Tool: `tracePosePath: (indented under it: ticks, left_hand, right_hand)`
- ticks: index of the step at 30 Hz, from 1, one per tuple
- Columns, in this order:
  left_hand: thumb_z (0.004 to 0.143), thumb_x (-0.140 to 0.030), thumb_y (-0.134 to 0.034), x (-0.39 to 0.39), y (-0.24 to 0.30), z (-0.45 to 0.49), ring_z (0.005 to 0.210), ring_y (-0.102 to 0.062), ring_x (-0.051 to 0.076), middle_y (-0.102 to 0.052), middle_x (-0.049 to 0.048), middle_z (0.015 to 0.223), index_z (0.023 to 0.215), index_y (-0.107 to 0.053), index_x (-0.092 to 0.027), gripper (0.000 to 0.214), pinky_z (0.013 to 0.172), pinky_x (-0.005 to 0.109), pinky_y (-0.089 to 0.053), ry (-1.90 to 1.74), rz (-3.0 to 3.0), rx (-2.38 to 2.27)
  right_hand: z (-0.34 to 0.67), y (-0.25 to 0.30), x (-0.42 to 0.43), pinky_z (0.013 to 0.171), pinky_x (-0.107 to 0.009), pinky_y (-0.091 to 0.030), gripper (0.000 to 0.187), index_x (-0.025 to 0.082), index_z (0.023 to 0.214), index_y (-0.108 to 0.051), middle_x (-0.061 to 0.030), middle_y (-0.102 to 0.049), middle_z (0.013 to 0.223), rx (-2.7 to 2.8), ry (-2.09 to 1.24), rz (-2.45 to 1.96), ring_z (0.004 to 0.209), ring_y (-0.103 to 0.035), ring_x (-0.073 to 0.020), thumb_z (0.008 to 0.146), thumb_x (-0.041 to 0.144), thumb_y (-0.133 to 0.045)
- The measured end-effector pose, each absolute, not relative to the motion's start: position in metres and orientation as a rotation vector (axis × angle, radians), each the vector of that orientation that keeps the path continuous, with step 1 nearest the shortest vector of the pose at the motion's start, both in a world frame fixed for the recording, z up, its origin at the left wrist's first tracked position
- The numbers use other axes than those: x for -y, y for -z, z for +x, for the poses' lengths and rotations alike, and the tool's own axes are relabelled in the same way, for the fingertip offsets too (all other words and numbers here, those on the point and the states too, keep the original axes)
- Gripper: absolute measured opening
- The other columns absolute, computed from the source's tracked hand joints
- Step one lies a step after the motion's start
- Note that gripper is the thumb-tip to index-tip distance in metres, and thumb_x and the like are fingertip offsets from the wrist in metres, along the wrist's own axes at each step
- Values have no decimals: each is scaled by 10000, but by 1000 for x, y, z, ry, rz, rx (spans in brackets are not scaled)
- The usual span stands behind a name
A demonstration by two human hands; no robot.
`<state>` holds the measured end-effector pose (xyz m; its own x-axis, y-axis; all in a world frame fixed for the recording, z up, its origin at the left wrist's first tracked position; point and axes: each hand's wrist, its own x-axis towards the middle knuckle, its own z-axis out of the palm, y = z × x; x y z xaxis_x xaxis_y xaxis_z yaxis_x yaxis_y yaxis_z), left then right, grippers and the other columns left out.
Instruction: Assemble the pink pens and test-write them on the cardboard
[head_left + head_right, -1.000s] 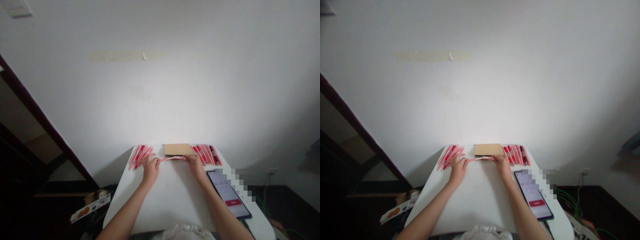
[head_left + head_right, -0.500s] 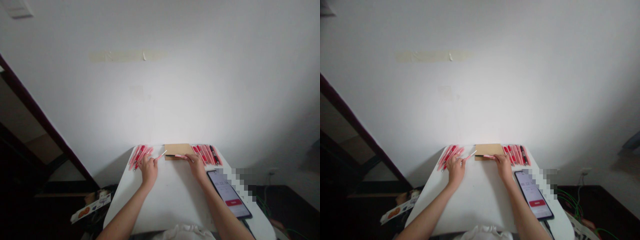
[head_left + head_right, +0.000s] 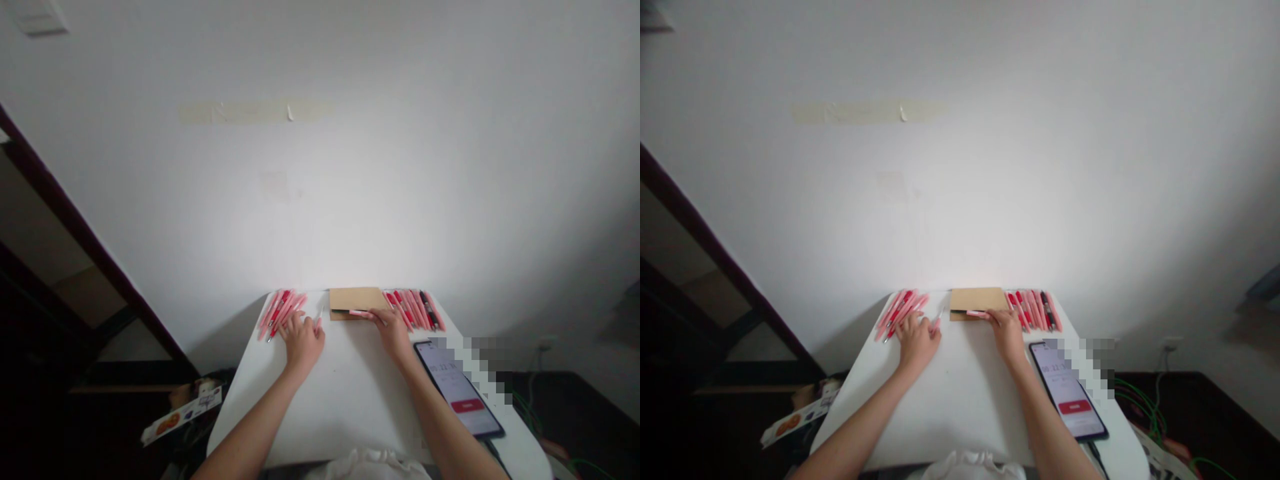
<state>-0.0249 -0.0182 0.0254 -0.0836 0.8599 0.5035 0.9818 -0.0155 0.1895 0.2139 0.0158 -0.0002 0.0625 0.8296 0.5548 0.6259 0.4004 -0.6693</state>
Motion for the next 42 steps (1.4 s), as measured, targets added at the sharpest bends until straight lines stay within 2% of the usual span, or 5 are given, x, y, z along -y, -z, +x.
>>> tracePosePath:
  ticks: [12,25,31,42]
  left_hand:
    - [787,-317,-597,17,-20,-25,1198,-436,315,-562,123,1198,813,-650,-182,147,1075,590,-220,727,-2008,2039]
    - [790,-323,-629,15,-22,-27,1179,-467,309,-570,116,1183,821,-647,-196,131,1042,562,-280,821,-2002,1992]
    - [762,-267,-696,14,-25,-27,1201,-474,272,-570,66,1220,873,-723,-279,115,1050,503,-294,981,-2192,1901]
    - [718,-319,-775,14,-27,-23,1280,-409,304,-604,-6,1293,775,-768,-391,92,1086,616,-197,889,-2296,2014]
  right_hand:
    - [212,-5,-13,849,-416,-461,426,207,956,-775,-86,-750,863,1672,-284,-1313,891,-605,-277,932,484,-451]
    - [212,0,-16,846,-403,-462,393,212,957,-769,-90,-746,876,1689,-271,-1293,910,-606,-272,941,454,-459]
    - [207,-3,-11,861,-390,-452,257,249,946,-768,-68,-743,934,1822,-269,-1256,926,-605,-255,904,394,-560]
    - [197,-3,-6,847,-394,-461,133,246,900,-778,-72,-721,862,1931,-283,-1229,929,-576,-255,832,298,-677]
